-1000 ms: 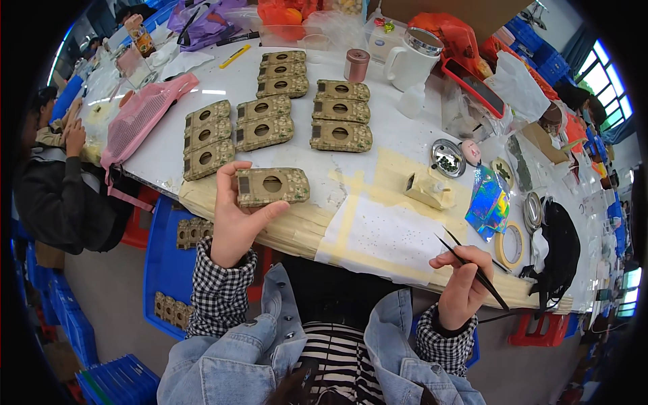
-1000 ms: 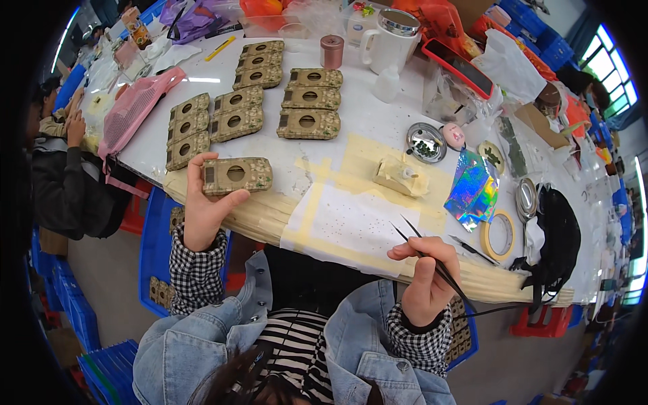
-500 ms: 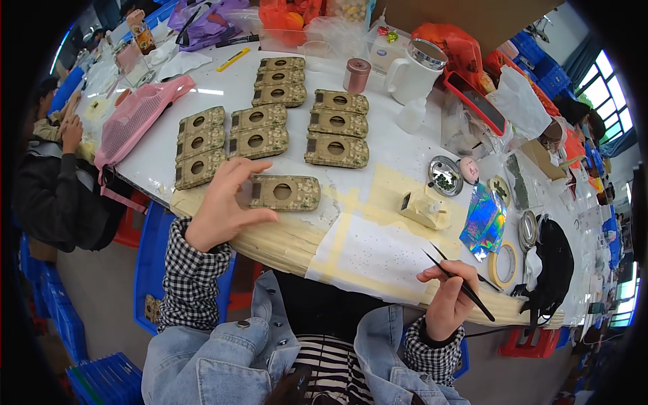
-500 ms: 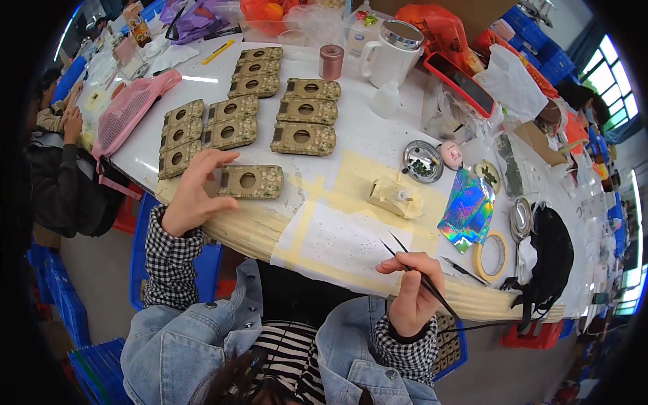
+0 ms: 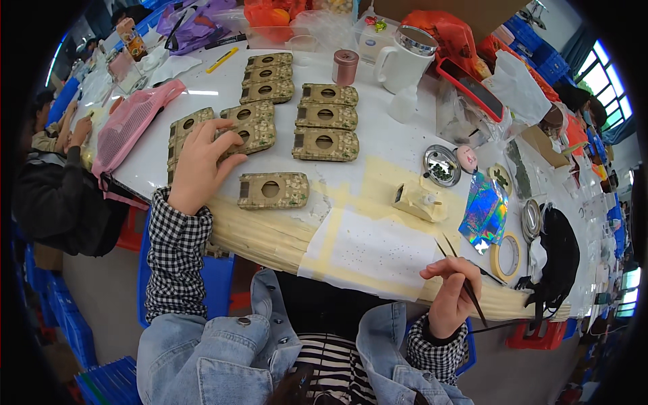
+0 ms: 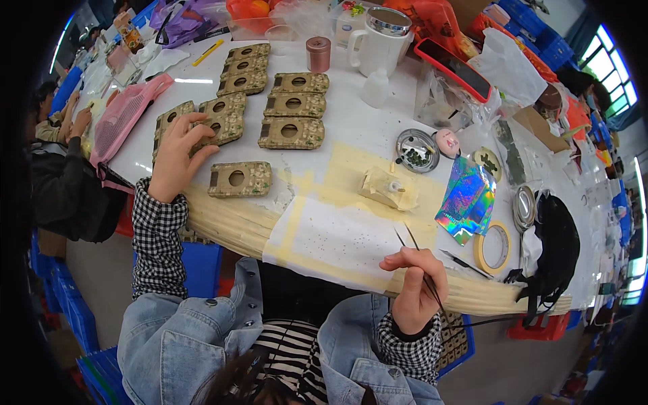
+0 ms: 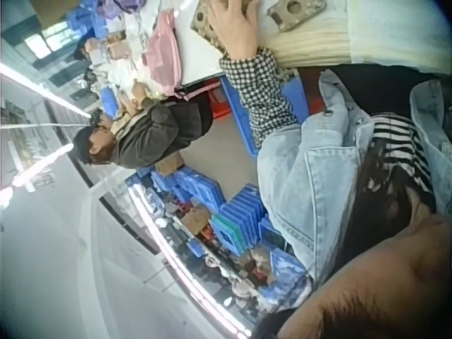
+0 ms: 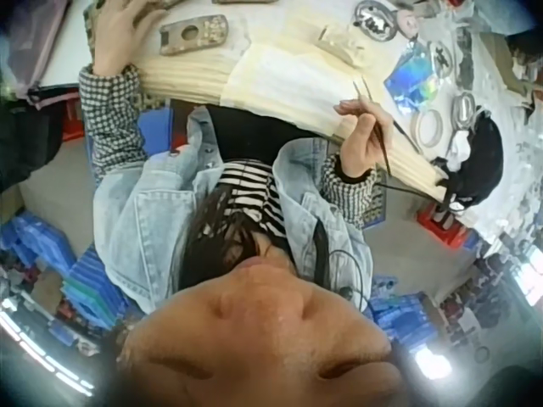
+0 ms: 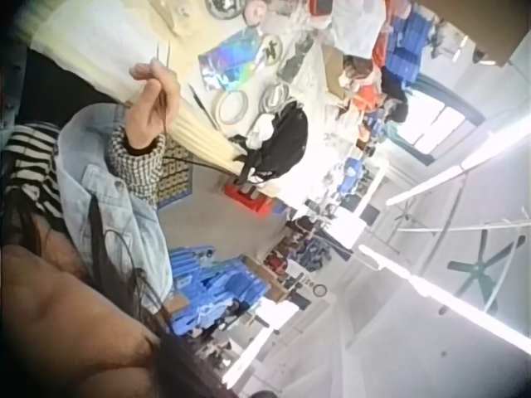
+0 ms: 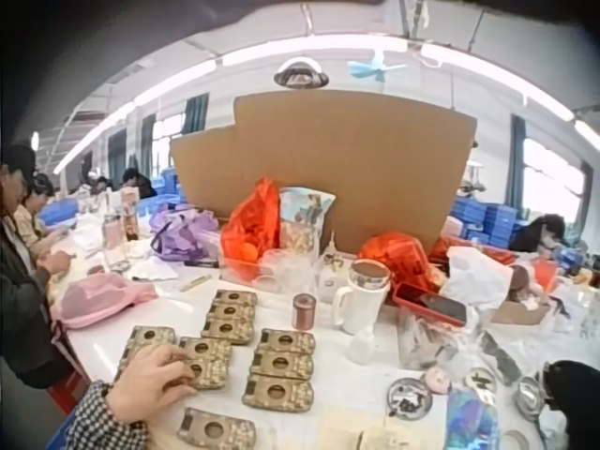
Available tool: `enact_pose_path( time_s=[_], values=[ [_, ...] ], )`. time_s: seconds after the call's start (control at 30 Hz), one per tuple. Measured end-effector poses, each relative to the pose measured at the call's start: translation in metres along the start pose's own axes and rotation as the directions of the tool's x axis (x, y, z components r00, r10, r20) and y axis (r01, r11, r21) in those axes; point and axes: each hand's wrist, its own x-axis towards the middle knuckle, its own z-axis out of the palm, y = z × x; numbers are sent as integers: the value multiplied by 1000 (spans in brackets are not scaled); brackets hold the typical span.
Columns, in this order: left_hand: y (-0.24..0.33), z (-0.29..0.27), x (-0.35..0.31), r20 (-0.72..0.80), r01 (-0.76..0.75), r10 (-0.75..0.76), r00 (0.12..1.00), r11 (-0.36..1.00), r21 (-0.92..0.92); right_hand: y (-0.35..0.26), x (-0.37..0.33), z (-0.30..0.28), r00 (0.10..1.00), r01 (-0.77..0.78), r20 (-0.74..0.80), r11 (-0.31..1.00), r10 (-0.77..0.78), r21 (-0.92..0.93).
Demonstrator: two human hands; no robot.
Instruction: Painting and detailing miniature toy tank models using a brush and tweezers.
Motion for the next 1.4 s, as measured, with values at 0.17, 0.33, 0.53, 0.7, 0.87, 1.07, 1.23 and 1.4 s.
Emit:
enact_pose_path(
  time_s=[0.17, 0.33, 0.53, 0.7, 0.87, 1.07, 1.23, 1.4],
  values=[
    [30, -33, -13, -113, 58, -92, 989, 959, -276, -7, 1, -1, 998, -38, 57, 999, 39, -4],
    [94, -36, -31, -61, -180, 182, 981, 762, -621, -14, 12, 24, 946, 63, 315, 996, -79, 61],
    [136, -7, -48, 41, -143, 334, 942, 506, -851, -22, 4, 34, 868, 92, 490, 996, -79, -2],
    [160, 14, -58, 91, 95, 62, 994, -77, -992, -25, 3, 29, 921, 99, 364, 987, -140, 130],
    [178, 44, -69, 227, 256, 119, 967, -454, -853, -28, 1, 34, 926, 91, 360, 992, -117, 89],
    [181, 41, -68, 339, 307, 170, 925, -861, -406, -27, 18, 22, 984, 171, 81, 978, -162, -123],
    [183, 48, -70, 340, 206, 173, 924, -977, -62, -19, 61, 4, 969, 211, 74, 638, -236, -741],
    [183, 43, -55, 436, 195, 190, 880, -980, 35, -2, 78, 4, 940, 316, 169, 566, -297, -761]
  ],
)
